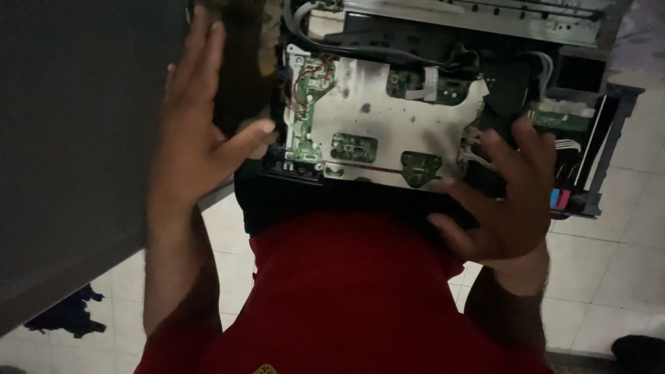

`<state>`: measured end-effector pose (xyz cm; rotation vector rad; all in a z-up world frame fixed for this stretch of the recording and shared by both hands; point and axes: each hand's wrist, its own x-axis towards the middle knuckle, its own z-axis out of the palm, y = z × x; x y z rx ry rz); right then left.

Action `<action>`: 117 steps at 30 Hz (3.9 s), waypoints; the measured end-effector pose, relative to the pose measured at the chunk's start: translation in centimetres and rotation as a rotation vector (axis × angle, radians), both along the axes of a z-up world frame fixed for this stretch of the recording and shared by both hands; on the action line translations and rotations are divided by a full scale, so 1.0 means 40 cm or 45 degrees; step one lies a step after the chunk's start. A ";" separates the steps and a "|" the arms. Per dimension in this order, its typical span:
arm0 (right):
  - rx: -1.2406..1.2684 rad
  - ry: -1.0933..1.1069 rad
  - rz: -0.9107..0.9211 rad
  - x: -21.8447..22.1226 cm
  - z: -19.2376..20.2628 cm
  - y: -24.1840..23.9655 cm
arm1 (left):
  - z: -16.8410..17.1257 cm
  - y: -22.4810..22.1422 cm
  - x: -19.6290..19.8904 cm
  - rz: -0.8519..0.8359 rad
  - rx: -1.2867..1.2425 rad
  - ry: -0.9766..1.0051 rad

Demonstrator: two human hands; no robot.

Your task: Disassembling and cleaning internal components of a printer using a brush and screwdriver

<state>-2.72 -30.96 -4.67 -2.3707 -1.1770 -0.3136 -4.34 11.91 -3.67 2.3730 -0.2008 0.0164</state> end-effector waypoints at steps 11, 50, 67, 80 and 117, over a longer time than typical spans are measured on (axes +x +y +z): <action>-0.007 0.124 -0.101 -0.015 0.037 0.033 | -0.162 0.060 0.040 0.173 -0.200 -0.196; 0.295 -0.087 0.081 -0.078 -0.053 0.099 | -0.098 0.032 0.026 0.330 0.373 0.010; 0.678 0.596 -0.096 -0.100 -0.112 0.151 | 0.191 -0.441 -0.103 -0.267 -1.436 0.352; 1.145 1.555 -0.400 -0.104 0.026 0.074 | 0.136 -0.481 -0.059 -0.645 -0.976 0.218; -0.254 -0.063 -0.086 0.299 0.019 -0.012 | -0.045 -0.246 -0.054 0.751 -0.919 -0.419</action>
